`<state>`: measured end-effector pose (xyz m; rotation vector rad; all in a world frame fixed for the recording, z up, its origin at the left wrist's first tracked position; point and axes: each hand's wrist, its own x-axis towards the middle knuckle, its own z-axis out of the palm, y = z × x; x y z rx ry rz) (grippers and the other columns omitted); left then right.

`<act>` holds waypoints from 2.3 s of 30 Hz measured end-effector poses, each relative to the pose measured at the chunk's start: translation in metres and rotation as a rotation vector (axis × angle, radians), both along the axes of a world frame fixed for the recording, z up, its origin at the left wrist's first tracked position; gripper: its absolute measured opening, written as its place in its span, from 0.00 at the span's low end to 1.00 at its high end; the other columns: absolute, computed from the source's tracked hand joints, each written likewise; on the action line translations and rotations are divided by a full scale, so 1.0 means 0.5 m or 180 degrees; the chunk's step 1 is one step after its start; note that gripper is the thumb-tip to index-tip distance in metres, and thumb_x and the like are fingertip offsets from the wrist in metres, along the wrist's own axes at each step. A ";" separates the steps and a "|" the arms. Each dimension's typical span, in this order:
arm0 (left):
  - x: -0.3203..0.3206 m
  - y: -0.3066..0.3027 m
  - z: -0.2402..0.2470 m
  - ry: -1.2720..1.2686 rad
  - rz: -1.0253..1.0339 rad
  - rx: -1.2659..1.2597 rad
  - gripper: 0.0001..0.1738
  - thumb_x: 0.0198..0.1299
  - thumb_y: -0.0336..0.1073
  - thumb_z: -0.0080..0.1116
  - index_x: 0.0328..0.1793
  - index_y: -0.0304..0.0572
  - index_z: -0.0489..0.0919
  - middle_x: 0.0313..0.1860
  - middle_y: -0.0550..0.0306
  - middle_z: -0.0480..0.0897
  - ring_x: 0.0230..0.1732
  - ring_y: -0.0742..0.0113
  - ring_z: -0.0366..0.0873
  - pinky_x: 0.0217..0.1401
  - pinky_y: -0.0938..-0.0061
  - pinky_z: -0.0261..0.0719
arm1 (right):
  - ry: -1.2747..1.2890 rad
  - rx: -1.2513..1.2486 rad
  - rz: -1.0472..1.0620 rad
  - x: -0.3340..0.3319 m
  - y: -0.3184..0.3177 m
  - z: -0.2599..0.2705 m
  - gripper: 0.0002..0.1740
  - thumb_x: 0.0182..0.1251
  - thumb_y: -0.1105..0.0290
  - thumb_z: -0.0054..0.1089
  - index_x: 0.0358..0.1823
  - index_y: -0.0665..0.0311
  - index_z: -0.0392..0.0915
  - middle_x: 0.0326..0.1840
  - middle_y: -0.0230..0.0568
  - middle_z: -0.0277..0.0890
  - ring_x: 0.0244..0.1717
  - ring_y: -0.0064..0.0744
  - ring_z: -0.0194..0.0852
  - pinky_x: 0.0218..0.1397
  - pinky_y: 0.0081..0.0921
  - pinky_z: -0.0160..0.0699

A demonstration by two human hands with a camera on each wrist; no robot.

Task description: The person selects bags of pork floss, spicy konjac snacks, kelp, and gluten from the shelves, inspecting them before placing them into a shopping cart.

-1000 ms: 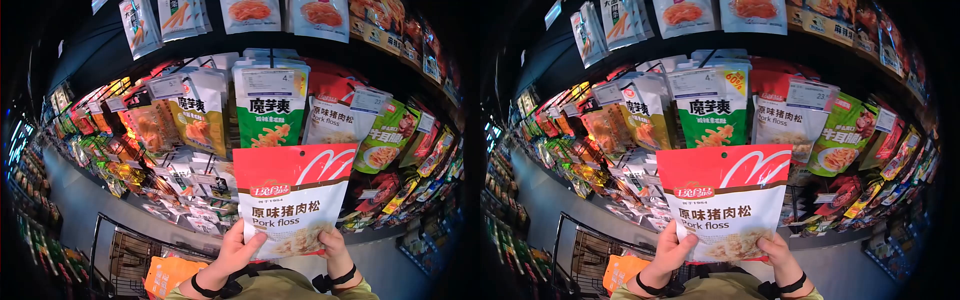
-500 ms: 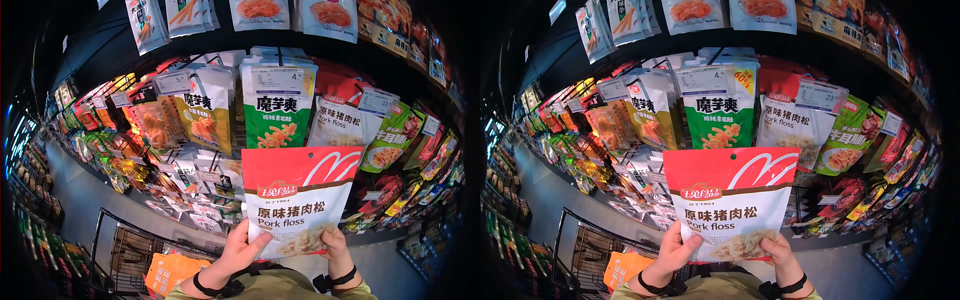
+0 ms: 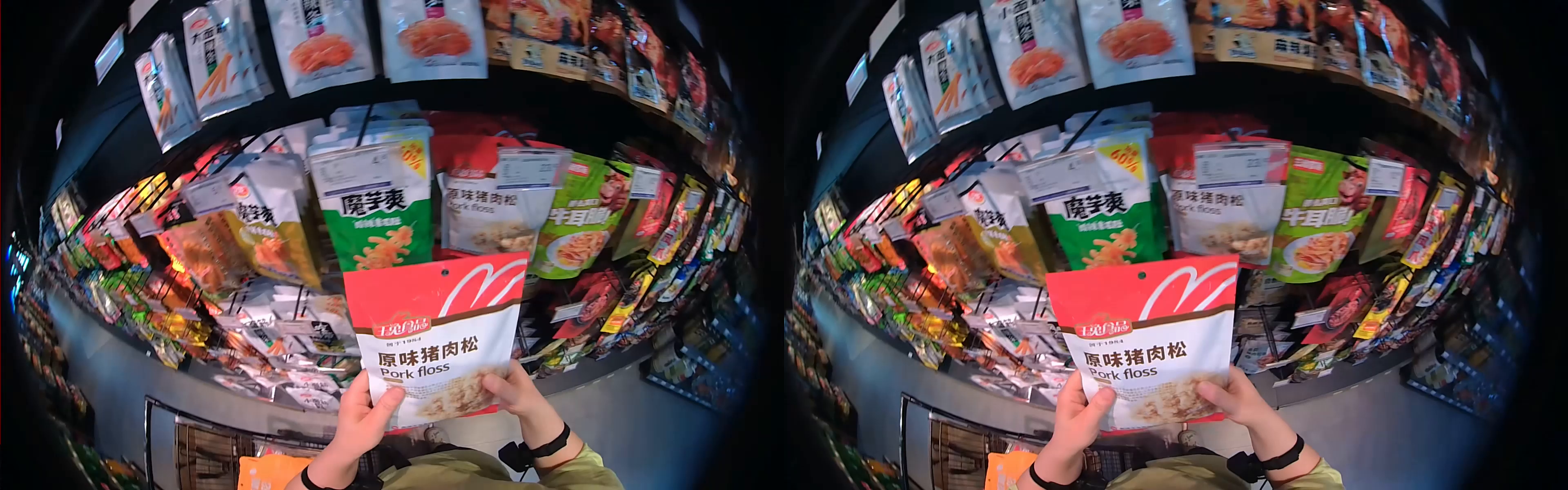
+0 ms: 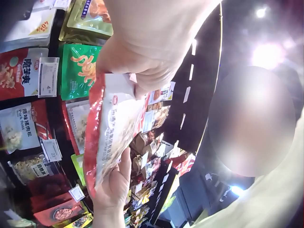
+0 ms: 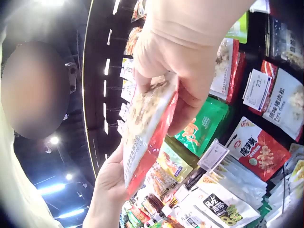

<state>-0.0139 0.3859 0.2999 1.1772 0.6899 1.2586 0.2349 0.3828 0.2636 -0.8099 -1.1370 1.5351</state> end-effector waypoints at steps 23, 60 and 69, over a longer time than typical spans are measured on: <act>-0.260 -0.383 -0.271 -0.1434 0.2416 -0.2307 0.35 0.58 0.23 0.55 0.70 0.37 0.52 0.58 0.49 0.73 0.55 0.62 0.75 0.56 0.69 0.77 | -0.1199 -0.1438 0.3146 -0.496 0.056 -0.212 0.21 0.69 0.65 0.53 0.58 0.71 0.69 0.54 0.40 0.74 0.52 0.26 0.73 0.55 0.25 0.71; -0.108 -0.030 -0.084 -0.0005 0.0208 -0.1026 0.19 0.64 0.30 0.53 0.61 0.37 0.70 0.55 0.49 0.78 0.53 0.65 0.76 0.56 0.71 0.73 | -0.0885 0.1346 -0.0683 -0.107 0.087 0.009 0.11 0.70 0.74 0.45 0.47 0.71 0.74 0.39 0.40 0.79 0.43 0.25 0.76 0.50 0.24 0.74; 0.138 0.195 0.044 0.0914 -0.0473 0.0487 0.36 0.60 0.33 0.58 0.73 0.43 0.55 0.73 0.52 0.58 0.72 0.56 0.56 0.67 0.62 0.62 | -0.1720 0.1963 -0.3041 0.106 0.218 0.076 0.31 0.61 0.73 0.57 0.64 0.68 0.58 0.64 0.48 0.59 0.64 0.40 0.59 0.63 0.35 0.61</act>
